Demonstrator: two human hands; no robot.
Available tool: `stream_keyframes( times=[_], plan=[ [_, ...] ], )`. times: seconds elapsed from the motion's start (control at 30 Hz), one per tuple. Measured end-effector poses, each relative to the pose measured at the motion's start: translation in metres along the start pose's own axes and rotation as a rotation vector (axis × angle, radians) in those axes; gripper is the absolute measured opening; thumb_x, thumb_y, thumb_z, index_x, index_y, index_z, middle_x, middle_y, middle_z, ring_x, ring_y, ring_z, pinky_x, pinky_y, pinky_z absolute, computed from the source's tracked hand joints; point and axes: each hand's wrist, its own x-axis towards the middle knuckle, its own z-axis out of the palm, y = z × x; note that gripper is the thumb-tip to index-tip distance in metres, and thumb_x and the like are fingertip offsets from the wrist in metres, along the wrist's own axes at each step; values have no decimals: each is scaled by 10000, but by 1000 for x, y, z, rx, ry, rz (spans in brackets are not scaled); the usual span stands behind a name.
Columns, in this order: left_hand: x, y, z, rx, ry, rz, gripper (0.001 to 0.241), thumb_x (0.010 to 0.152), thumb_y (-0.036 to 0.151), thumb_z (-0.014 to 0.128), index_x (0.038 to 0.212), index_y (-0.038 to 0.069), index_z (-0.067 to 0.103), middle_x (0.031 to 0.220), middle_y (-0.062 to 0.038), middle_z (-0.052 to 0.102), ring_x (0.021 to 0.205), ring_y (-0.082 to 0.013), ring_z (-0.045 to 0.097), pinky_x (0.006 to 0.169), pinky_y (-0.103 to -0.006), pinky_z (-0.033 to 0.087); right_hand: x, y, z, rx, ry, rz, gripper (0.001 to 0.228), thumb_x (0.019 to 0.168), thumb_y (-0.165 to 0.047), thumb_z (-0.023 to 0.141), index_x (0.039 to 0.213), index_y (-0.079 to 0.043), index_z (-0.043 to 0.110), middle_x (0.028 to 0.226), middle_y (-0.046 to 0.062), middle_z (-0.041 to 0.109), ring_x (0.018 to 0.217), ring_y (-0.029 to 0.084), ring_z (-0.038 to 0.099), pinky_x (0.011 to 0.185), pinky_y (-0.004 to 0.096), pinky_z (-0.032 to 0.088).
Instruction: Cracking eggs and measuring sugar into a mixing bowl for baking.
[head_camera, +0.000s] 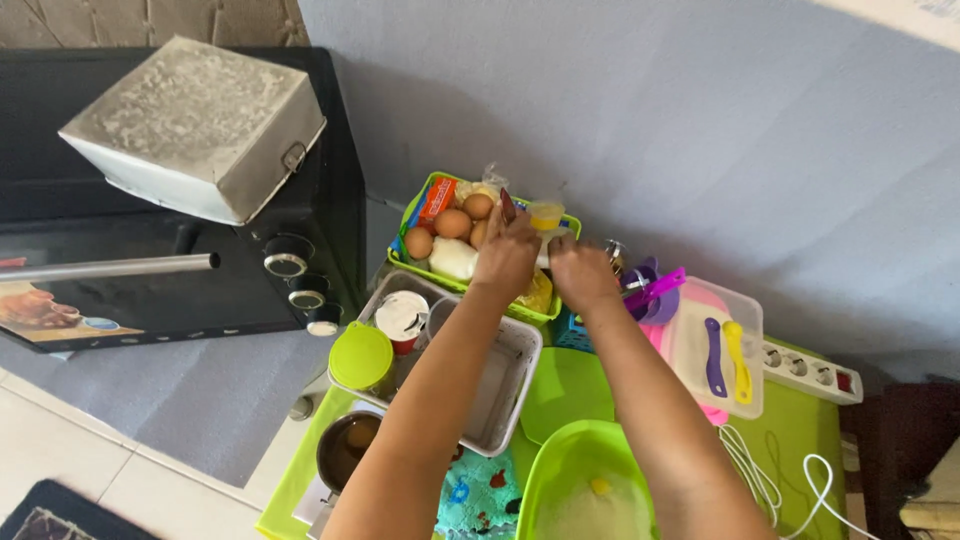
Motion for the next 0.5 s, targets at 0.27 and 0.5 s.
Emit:
stream_keyframes(
  times=[0.27, 0.5],
  plan=[
    [-19, -10, 56, -557, 139, -320, 402, 812, 96, 609, 1115, 318, 755, 1113, 91, 771, 1162, -151, 685, 1217, -435, 308, 8, 23, -18, 105, 106, 91, 87, 780, -149, 692, 858, -111, 682, 700, 61, 671, 582, 284, 710, 556, 404, 581],
    [7, 13, -59, -874, 318, -804, 404, 897, 108, 564, 1252, 227, 715, 1092, -44, 776, 1074, -304, 697, 1034, -530, 488, 7, 70, -42, 139, 282, 183, 151, 758, -231, 766, 876, -205, 674, 740, 28, 665, 623, 267, 716, 583, 398, 587]
  ],
)
